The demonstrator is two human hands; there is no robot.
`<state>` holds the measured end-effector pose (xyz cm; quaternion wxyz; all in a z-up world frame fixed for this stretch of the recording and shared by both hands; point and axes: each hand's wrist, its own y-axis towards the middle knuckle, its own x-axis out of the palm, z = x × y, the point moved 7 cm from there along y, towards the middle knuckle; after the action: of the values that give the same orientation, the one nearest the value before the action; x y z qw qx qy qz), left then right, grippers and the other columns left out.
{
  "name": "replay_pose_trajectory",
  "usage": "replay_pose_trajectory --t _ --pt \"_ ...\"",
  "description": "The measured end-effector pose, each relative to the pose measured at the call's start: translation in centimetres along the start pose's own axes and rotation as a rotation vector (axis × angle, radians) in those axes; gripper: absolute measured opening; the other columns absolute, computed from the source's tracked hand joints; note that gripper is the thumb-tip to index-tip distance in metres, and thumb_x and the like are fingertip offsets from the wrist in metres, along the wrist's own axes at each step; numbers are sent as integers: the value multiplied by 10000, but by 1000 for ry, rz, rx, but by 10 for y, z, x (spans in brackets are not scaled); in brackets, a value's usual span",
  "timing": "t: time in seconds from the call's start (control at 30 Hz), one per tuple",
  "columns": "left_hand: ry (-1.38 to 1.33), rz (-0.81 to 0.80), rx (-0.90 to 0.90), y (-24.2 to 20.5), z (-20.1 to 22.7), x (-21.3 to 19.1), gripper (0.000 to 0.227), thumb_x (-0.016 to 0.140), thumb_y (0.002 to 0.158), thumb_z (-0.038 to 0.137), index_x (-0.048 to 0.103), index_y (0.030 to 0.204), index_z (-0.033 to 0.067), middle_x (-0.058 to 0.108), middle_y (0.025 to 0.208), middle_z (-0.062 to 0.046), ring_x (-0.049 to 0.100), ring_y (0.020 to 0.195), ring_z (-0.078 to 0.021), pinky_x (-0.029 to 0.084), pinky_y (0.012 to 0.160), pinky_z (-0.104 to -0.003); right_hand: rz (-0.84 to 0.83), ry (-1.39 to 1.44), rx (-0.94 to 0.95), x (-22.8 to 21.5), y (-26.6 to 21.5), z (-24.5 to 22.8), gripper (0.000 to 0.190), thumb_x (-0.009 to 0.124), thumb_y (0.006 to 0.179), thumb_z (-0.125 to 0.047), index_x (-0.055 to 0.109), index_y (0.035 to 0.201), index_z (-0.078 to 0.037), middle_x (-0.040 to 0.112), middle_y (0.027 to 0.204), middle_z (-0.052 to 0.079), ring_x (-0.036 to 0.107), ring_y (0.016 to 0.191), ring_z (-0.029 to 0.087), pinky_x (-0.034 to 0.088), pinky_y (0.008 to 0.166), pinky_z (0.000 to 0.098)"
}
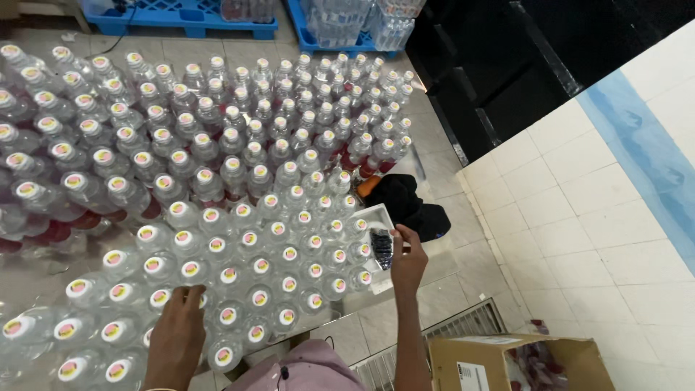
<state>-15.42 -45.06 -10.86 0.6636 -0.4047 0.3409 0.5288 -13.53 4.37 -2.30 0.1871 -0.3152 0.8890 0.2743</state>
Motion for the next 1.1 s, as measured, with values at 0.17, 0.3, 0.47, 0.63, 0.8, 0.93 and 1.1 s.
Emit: replay_pose_trajectory --t 0.17,0.3,0.47,0.63,0.8,0.93,1.1 --pt "-101 -23 -92 8 -22 21 560 738 922 60 633 1457 185 645 1405 -99 727 1210 -322 606 855 -521 -491 -25 -225 62 34 147 268 612 1006 -13 772 1207 -88 798 1232 92 753 1187 271 539 1076 376" --pt "-164 -50 -202 6 -16 16 609 725 937 48 621 1520 190 628 1460 -86 694 1324 -279 589 994 -503 -542 -326 -384 105 34 216 455 798 938 -148 737 1388 -181 728 1462 149 599 1479 293 378 1184 521" --pt "-228 19 -167 4 -23 22 603 805 911 165 649 1494 182 635 1418 -60 718 1261 -248 585 1035 -493 -427 -224 -390 99 38 202 229 748 941 -133 823 1119 -257 847 1146 -100 766 1115 146 368 1172 481" --pt "-311 -80 -298 -13 22 -28 727 711 971 433 497 1625 198 524 1636 -60 506 1524 -280 446 1204 -509 -247 8 -208 63 43 163 184 713 952 -28 837 1066 -102 838 1046 40 739 974 222 535 943 361" --pt "-400 174 -263 -31 28 -70 636 631 1022 478 577 1547 123 606 1577 -110 546 1503 -323 477 1170 -496 86 230 -55 9 24 21 134 749 1051 27 779 1175 -14 786 1096 105 733 1002 186 598 948 311" --pt "-492 154 -263 -31 11 -47 567 738 998 179 588 1543 131 637 1560 -85 614 1439 -286 515 1170 -472 -67 356 -356 9 -23 -116 71 743 1090 48 733 1159 64 783 1160 212 774 1097 299 644 991 397" --pt "-457 35 -221 -19 18 -18 621 739 963 50 565 1551 148 605 1508 -78 627 1373 -289 522 1141 -462 -334 462 -603 56 -90 -189 73 740 1027 3 743 1094 -26 819 1122 169 829 1062 270 700 937 363"
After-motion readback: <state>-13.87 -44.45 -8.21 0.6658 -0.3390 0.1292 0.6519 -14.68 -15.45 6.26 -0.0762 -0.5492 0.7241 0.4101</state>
